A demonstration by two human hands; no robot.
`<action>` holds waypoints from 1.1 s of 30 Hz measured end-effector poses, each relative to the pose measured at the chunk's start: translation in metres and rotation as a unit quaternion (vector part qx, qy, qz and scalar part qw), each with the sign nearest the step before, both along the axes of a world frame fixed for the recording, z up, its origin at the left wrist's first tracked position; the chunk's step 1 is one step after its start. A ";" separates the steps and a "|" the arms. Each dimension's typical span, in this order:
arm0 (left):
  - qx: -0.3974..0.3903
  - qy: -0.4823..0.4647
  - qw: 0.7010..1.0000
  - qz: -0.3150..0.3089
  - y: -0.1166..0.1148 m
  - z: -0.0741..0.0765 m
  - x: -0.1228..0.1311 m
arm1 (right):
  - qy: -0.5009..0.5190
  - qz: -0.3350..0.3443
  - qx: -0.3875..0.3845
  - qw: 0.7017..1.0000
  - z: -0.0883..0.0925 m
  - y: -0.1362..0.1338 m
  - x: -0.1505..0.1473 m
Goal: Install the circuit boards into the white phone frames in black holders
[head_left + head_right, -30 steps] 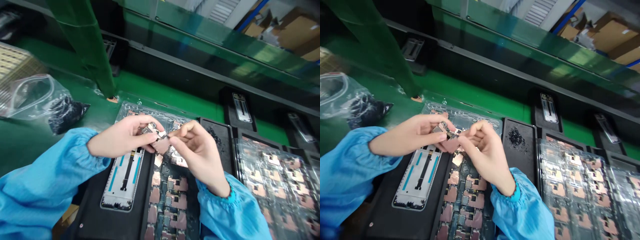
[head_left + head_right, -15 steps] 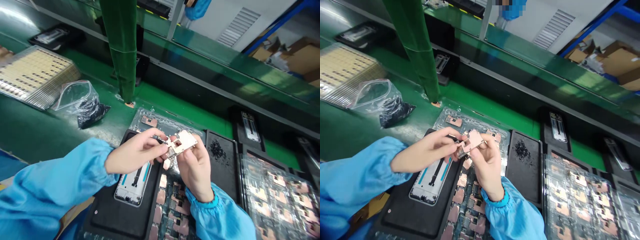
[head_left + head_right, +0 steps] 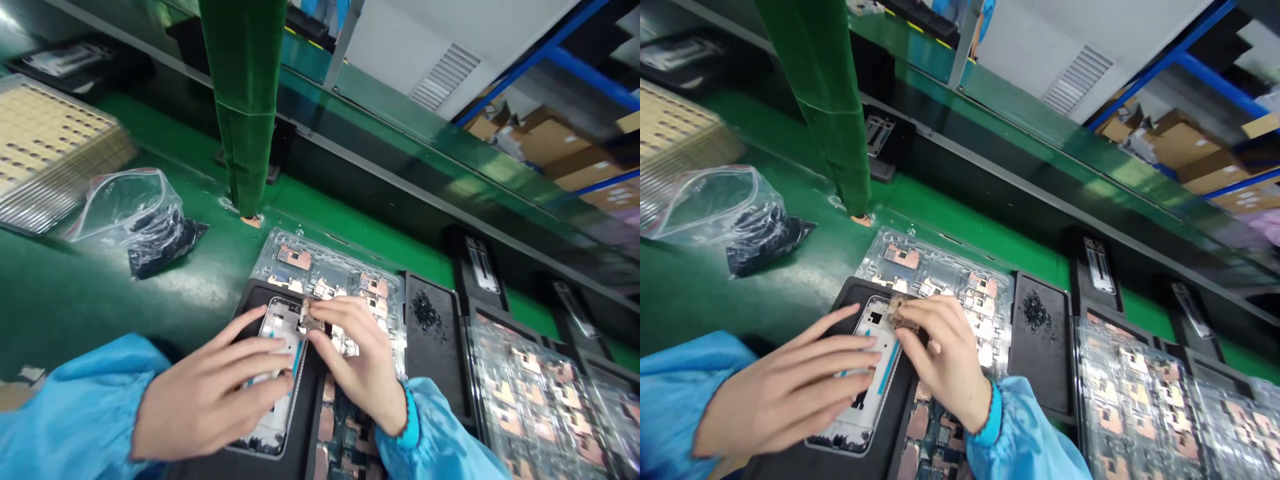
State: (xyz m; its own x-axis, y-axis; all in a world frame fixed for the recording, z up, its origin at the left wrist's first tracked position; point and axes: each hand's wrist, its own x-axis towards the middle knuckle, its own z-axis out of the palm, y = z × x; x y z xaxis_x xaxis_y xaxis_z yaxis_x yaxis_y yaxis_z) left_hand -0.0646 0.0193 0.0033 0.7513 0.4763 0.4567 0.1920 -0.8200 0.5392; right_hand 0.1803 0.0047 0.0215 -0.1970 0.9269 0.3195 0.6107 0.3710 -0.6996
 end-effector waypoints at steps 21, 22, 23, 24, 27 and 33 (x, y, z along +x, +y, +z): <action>0.025 -0.035 0.998 0.045 -0.022 -0.022 -0.017 | -0.225 0.072 0.010 0.972 -0.005 0.001 -0.025; 0.029 -0.035 0.998 0.047 -0.023 -0.023 -0.017 | -0.222 0.073 0.010 0.972 -0.006 0.001 -0.026; 0.036 -0.037 0.998 0.048 -0.024 -0.025 -0.016 | -0.220 0.073 0.011 0.973 -0.006 0.001 -0.026; 0.043 -0.041 0.997 0.053 -0.026 -0.028 -0.014 | -0.219 0.073 0.013 0.973 -0.006 0.001 -0.026; 0.063 -0.081 0.991 0.089 -0.034 -0.044 -0.009 | -0.225 0.068 0.013 0.972 -0.006 0.002 -0.028; 0.000 -0.160 0.979 0.127 -0.059 -0.103 0.000 | -0.235 0.053 0.021 0.970 -0.006 0.004 -0.030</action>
State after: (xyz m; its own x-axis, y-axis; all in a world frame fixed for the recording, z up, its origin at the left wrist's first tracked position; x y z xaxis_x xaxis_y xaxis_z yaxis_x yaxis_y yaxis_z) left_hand -0.0646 -0.0399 -0.1000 0.4266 0.6290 0.6499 0.2107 -0.7679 0.6049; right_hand 0.1499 0.0083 0.0159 -0.4239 0.8814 0.2086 0.8152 0.4716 -0.3361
